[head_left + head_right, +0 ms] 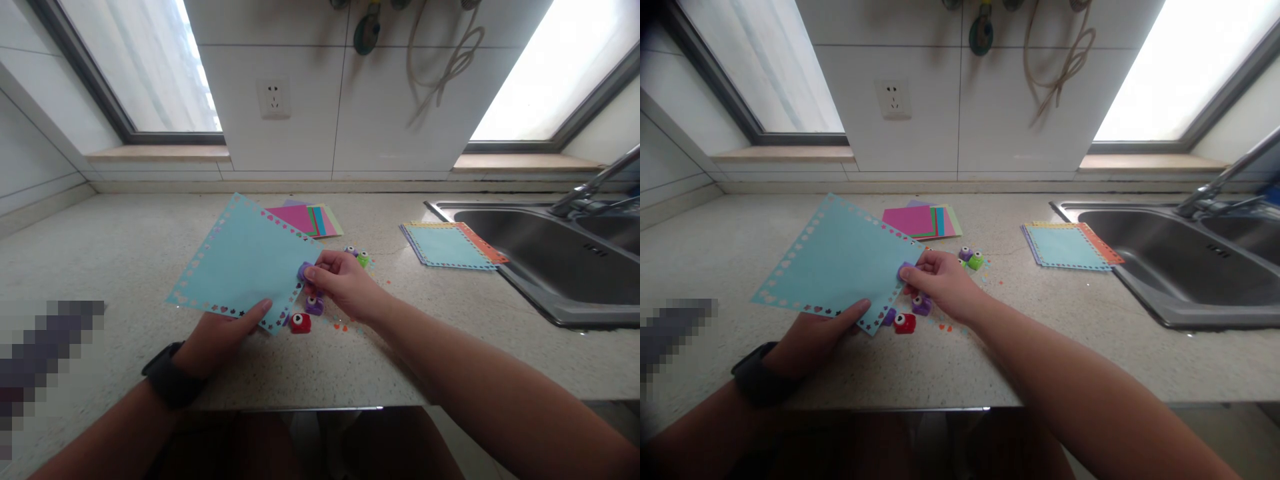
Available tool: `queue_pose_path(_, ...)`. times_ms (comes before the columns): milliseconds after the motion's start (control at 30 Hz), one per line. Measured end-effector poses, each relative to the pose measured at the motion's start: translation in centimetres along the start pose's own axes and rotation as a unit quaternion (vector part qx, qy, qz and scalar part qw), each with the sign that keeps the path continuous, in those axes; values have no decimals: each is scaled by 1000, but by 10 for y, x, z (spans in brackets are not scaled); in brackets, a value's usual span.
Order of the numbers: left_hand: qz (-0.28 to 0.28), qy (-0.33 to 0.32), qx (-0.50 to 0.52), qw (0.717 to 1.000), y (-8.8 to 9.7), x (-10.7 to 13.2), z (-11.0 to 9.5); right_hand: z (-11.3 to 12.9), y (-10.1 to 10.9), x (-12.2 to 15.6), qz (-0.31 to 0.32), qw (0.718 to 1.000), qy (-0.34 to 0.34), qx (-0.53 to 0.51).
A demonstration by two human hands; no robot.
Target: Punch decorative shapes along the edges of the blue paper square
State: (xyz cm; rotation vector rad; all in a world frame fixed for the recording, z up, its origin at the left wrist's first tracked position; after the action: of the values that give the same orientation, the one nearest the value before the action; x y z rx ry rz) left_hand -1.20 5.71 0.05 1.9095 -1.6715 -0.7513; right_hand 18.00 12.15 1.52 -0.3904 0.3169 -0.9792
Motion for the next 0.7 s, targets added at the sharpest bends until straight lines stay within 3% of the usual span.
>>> queue_pose_path(300,6,-15,2,1000,-2,1,-1,0,-1,1,-1,1000,10,0)
queue_pose_path(533,9,13,21,1000,1,1,-1,3,0,0,11,1000,-6,-25)
queue_pose_path(700,23,48,31,998,-1,2,3,11,9,-1,-30,999,4,-41)
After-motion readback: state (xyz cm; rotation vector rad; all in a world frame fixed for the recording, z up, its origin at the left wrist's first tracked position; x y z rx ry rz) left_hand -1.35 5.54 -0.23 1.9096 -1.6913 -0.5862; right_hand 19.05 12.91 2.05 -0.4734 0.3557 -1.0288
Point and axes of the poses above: each hand's wrist, its own x-axis away from the middle knuckle, its own y-axis out of the back of the hand, z = x × y, the point moved 6 cm from there along -x, towards the middle knuckle, and after that the axes turned 12 degrees about -x, right-handed, at the moved point
